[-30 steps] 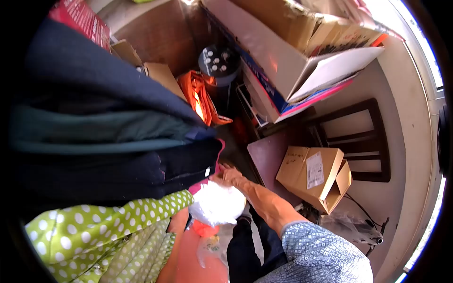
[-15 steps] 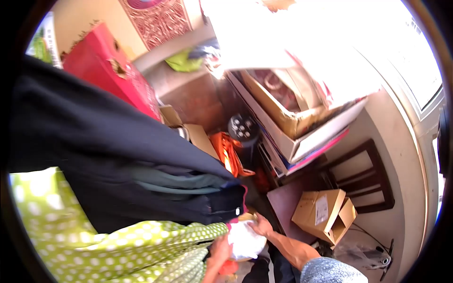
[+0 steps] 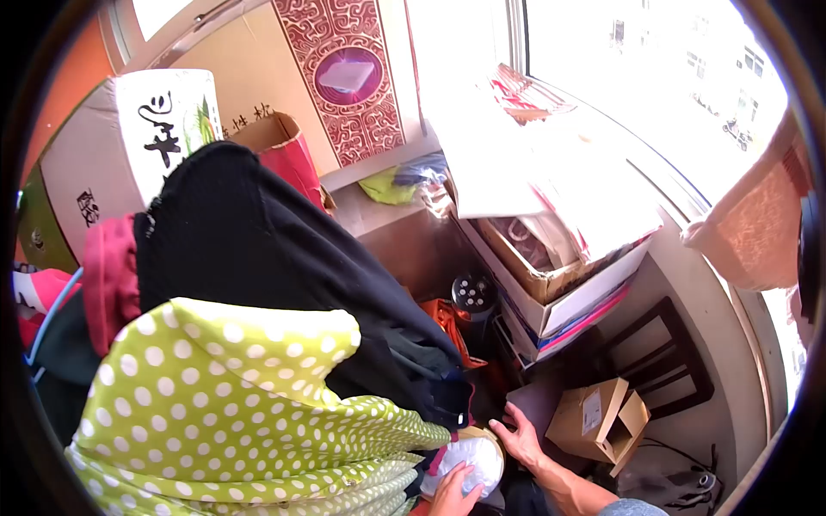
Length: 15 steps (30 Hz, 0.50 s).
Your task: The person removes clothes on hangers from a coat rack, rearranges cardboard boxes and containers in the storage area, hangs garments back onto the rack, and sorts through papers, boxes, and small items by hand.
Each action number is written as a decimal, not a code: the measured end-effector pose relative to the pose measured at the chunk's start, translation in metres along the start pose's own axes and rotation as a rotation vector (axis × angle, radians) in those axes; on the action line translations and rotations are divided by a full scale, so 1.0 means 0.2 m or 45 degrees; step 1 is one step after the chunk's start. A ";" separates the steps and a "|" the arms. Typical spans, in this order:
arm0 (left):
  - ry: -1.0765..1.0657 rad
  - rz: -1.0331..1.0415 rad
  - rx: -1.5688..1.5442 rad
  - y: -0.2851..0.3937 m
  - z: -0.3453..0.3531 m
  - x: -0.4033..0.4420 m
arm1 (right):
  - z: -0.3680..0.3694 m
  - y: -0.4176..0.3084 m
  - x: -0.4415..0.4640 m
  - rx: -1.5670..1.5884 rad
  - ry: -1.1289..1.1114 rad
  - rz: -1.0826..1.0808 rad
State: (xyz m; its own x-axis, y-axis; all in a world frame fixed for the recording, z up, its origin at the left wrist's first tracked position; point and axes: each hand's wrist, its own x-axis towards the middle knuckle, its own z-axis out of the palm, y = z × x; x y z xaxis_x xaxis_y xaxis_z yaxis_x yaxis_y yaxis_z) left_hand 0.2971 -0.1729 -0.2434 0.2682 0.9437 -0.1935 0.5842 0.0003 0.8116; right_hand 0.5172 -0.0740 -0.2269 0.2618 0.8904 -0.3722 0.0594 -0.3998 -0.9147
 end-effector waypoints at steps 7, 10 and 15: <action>0.231 0.144 -0.055 0.52 -0.41 0.17 | 0.02 -1.34 0.28 0.164 -0.096 -1.015; 0.242 0.014 -0.194 0.77 -0.58 0.23 | 0.03 -2.02 0.43 0.201 0.063 -1.435; 0.342 0.015 -0.251 0.83 -0.64 0.28 | 0.15 -2.99 0.88 -0.297 0.800 -1.836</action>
State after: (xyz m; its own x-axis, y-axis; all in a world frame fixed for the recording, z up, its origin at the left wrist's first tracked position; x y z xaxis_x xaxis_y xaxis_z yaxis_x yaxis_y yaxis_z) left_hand 0.3108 -0.0771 -0.0496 0.0473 0.9975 -0.0521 0.4158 0.0278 0.9090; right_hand 0.4983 0.3288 0.2491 0.1933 0.3320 0.9233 0.7232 0.5877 -0.3627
